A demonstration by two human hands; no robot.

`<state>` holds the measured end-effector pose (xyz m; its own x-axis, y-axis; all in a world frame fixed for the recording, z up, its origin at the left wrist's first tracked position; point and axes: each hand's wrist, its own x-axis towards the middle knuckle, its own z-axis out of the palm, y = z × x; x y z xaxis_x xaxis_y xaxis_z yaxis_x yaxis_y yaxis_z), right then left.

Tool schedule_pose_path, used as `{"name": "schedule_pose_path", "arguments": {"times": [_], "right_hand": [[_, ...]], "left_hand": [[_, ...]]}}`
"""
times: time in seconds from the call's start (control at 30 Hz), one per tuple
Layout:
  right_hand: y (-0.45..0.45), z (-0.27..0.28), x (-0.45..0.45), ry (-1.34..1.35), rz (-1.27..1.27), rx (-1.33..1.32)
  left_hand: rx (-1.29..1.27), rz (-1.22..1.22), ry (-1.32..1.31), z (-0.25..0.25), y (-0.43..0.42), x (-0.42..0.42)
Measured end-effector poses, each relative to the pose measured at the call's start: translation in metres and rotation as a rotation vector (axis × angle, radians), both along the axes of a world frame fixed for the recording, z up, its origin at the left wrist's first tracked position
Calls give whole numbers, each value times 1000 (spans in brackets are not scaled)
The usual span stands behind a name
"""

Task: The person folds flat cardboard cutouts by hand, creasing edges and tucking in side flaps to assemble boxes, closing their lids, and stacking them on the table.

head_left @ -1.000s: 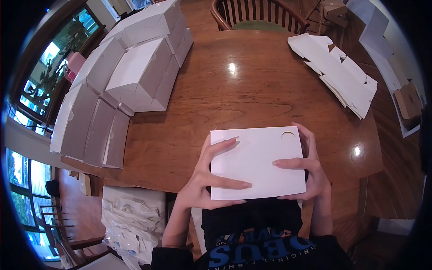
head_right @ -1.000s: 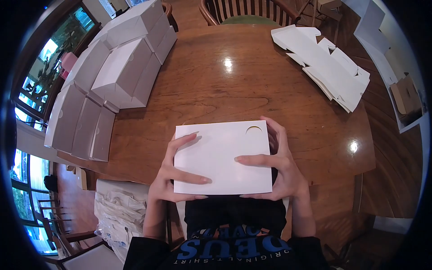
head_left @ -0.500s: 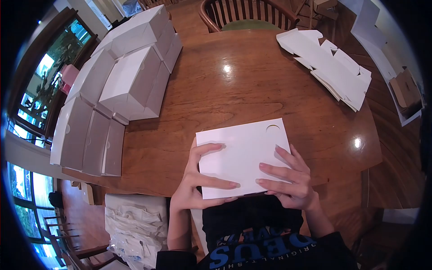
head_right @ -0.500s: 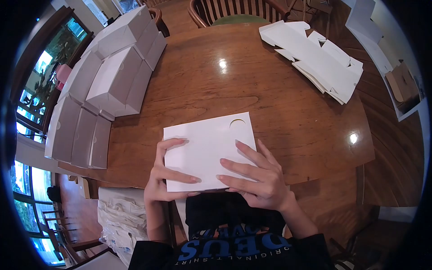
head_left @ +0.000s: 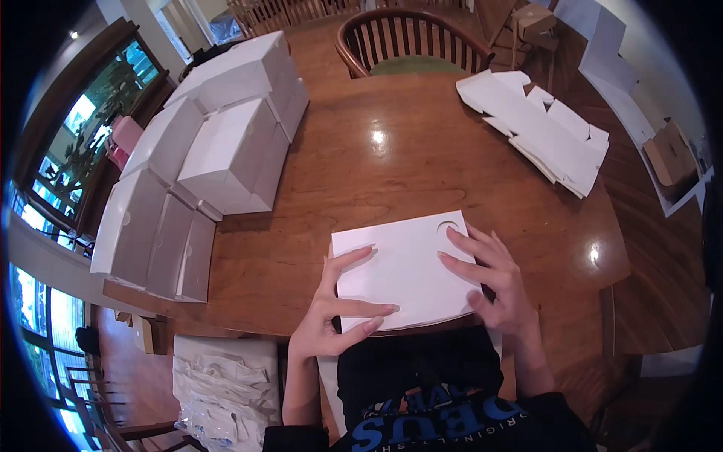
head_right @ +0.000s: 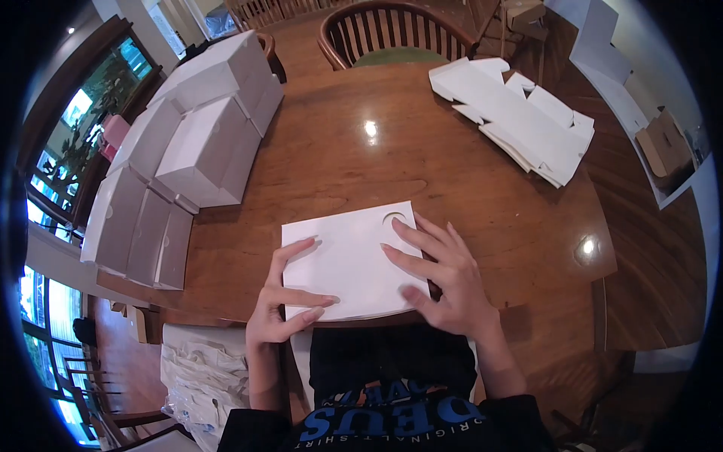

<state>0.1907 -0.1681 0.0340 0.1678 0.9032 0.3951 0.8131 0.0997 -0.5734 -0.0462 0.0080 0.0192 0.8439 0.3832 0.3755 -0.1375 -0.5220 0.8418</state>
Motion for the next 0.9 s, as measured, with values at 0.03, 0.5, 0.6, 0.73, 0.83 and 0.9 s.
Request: {"name": "schedule_pose_path", "arguments": {"times": [0.03, 0.5, 0.6, 0.73, 0.83, 0.9], "right_hand": [[3, 2, 4, 17, 25, -42], [37, -1, 17, 120, 36, -38], [33, -4, 10, 209, -9, 188], [21, -21, 16, 440, -73, 315], [14, -30, 16, 583, -95, 327], [12, -31, 16, 609, -101, 295]], "left_hand": [[14, 11, -10, 0, -1, 0], [147, -16, 104, 8, 30, -7], [189, -56, 98, 16, 41, -16], [121, 385, -326, 46, 62, -43], [311, 826, -430, 80, 88, -53], [479, 1039, -286, 96, 109, -55]]}}
